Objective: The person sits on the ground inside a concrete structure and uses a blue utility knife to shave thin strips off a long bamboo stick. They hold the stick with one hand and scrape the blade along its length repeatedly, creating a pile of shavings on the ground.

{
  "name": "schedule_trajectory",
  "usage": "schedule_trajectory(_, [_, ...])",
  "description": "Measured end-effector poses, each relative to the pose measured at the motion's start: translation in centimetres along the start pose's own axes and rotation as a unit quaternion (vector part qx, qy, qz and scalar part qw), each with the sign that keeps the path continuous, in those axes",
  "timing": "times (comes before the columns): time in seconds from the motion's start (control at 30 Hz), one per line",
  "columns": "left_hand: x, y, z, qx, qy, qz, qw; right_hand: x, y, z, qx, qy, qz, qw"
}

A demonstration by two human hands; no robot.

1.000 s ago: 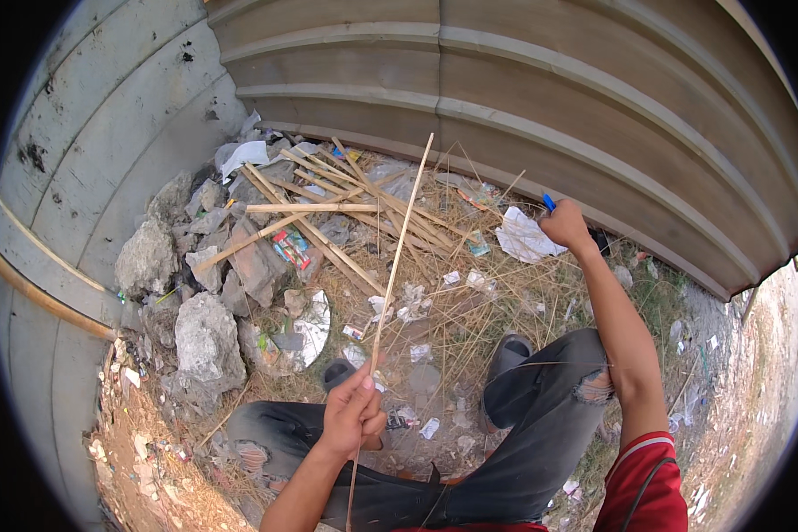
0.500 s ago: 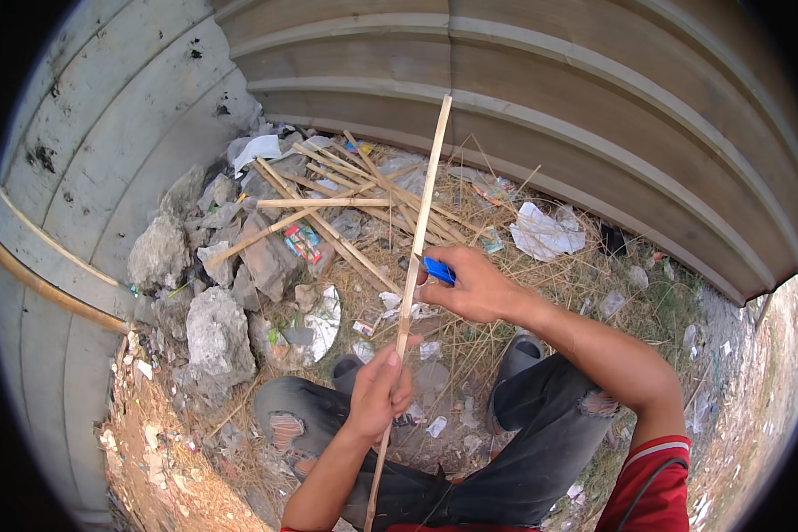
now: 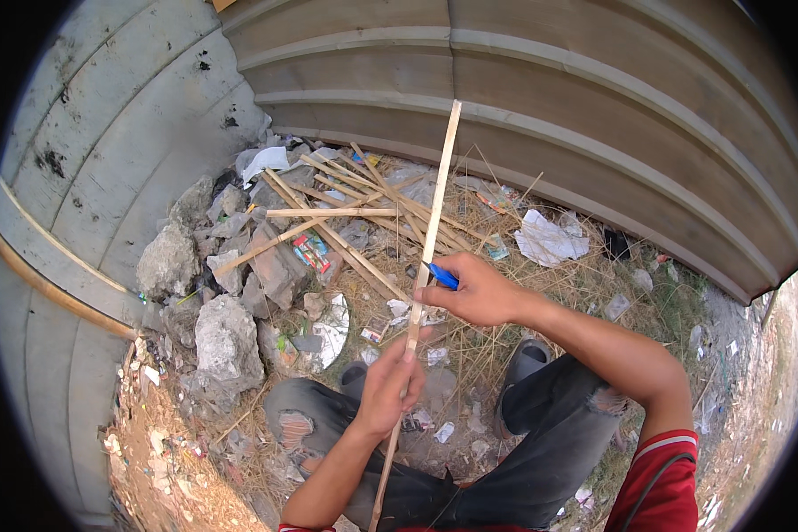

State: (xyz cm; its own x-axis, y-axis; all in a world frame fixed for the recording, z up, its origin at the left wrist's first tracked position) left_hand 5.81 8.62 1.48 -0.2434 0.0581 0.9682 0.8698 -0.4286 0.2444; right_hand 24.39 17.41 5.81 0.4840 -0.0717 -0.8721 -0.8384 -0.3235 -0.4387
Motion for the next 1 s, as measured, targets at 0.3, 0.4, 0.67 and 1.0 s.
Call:
schedule_trajectory(0.3, [6.0, -0.3, 3.9, 0.03, 0.007, 0.014, 0.999, -3.1, -0.6, -1.8, 0.14, -0.06, -0.136, 0.979])
schedule_trajectory(0.4, [4.8, -0.3, 4.7, 0.034, 0.003, 0.011, 0.999, -2.0, -0.2, -1.2, 0.187, -0.05, -0.174, 0.966])
schedule_trajectory(0.67, [1.4, -0.2, 5.3, 0.055, -0.02, -0.024, 0.998, 0.7, 0.4, 1.1, 0.167, 0.003, -0.208, 0.964])
schedule_trajectory(1.0, [-0.8, 1.1, 3.5, 0.033, -0.089, 0.0, 0.995, 6.0, -7.0, 6.8, 0.272, 0.154, -0.256, 0.915])
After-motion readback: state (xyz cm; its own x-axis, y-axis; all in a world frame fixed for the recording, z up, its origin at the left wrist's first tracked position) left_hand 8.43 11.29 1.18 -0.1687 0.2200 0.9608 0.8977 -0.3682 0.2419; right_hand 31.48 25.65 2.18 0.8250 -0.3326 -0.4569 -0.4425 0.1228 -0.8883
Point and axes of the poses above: each hand's wrist, its own z-axis towards the middle knuckle, its own y-axis out of the palm, x = y × z, the point moved 4 cm from there along z, towards the middle knuckle, and after that the axes turned 15 degrees about y, right-handed, at the moved point
